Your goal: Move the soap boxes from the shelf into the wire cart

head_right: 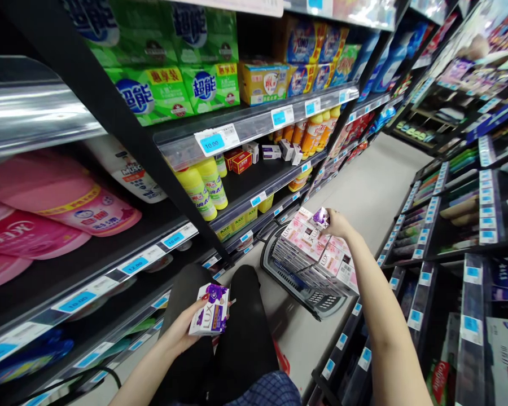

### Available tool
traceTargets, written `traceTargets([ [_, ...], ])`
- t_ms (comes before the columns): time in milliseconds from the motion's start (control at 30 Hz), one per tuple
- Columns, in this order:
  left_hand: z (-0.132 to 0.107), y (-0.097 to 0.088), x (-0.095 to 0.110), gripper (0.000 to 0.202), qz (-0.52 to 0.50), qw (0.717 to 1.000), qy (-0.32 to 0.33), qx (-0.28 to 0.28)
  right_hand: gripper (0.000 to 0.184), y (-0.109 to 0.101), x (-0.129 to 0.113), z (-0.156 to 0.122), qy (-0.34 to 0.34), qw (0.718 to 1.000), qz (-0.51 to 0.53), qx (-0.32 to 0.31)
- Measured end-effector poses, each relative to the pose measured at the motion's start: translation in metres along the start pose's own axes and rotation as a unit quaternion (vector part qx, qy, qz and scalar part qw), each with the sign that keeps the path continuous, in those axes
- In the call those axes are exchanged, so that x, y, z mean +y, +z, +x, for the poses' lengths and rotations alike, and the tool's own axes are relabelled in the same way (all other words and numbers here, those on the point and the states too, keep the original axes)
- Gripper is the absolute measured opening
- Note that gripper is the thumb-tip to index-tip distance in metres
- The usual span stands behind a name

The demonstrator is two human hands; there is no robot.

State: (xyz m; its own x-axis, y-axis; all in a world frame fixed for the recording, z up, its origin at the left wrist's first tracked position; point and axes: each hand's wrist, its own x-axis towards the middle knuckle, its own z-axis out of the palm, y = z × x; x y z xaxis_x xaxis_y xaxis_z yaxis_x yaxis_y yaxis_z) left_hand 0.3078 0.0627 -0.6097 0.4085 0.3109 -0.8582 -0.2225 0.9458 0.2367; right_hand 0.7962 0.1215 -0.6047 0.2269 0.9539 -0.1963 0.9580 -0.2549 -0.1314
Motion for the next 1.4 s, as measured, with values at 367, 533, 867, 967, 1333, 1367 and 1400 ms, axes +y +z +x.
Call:
traceTargets([
  [367, 0.003, -0.001, 0.0, 0.044, -0.002, 1.0, -0.005, 0.0, 0.089, 0.011, 0.001, 0.005, -0.022, 1.0, 0.003, -0.019],
  [533, 0.001, 0.004, 0.001, 0.043, 0.003, 1.0, -0.004, 0.01, 0.084, 0.012, 0.004, 0.003, -0.029, 0.999, 0.005, -0.02],
  [867, 0.003, 0.004, 0.002, 0.042, 0.004, 1.0, -0.005, 0.016, 0.085, 0.012, 0.007, 0.001, -0.025, 0.999, 0.009, -0.026],
  [967, 0.005, 0.004, 0.001, 0.043, 0.002, 1.0, -0.009, 0.017, 0.086, 0.012, 0.007, 0.001, -0.023, 0.999, 0.011, -0.028],
  [1333, 0.002, 0.004, 0.002, 0.042, 0.014, 1.0, -0.007, 0.01, 0.086, 0.015, 0.01, 0.003, -0.037, 0.999, 0.023, -0.028],
  [1367, 0.002, 0.004, 0.002, 0.042, 0.013, 1.0, -0.007, 0.009, 0.087, 0.015, 0.01, 0.002, -0.038, 0.999, 0.024, -0.03],
  [1400, 0.002, 0.005, 0.002, 0.042, 0.012, 1.0, -0.006, 0.011, 0.087, 0.015, 0.01, 0.002, -0.038, 0.999, 0.025, -0.031],
])
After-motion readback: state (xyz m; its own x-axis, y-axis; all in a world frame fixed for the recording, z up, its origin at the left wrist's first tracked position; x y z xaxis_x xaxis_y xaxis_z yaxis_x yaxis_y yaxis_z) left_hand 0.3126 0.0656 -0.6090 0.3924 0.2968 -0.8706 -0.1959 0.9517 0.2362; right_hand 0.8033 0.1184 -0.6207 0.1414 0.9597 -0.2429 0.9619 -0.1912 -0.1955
